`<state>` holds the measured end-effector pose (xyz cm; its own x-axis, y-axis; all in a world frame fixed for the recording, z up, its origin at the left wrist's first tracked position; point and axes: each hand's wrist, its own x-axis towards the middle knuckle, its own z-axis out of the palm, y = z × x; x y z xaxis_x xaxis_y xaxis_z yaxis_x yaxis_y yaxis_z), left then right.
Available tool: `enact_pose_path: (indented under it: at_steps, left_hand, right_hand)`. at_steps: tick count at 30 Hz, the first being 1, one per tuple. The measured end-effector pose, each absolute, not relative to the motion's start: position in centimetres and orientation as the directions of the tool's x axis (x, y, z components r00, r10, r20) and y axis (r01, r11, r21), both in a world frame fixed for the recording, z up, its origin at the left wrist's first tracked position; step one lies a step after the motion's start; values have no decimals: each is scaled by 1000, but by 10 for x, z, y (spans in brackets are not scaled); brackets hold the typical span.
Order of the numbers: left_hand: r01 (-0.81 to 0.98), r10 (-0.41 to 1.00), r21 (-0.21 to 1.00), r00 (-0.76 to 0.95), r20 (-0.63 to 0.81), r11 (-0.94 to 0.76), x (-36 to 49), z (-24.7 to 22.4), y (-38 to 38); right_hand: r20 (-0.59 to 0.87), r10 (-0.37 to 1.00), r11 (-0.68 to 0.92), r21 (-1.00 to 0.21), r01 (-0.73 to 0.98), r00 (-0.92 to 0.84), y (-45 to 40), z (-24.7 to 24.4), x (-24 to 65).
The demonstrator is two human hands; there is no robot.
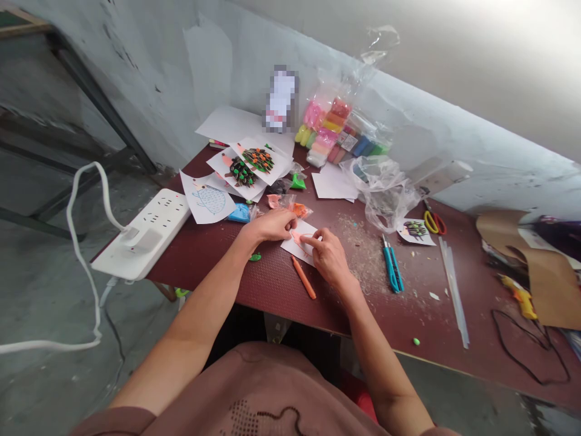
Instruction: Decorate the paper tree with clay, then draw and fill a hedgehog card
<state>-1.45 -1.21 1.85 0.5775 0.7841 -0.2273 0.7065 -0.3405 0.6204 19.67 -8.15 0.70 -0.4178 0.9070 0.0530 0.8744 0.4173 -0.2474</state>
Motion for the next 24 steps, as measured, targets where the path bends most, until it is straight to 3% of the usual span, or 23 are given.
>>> enact_pose_path:
  at_steps: [7, 14, 18, 24]
  left_hand:
    - [713, 785, 609, 576, -228, -346, -15, 19, -12]
    - [726, 789, 598, 566, -239, -340, -14, 23, -14]
    - [727, 791, 596, 565, -235, -342, -14, 23, -14]
    - [718, 786, 602, 575, -229, -350, -14, 20, -13]
  right_hand:
    - [47, 921, 383, -294, 876, -387, -82, 6, 201]
    - [125, 943, 329, -473, 817, -307, -85, -4, 208]
    - [160, 927, 374, -396, 838, -338, -86, -6, 206]
    - [81, 917, 397, -243, 885, -390, -88, 0, 198]
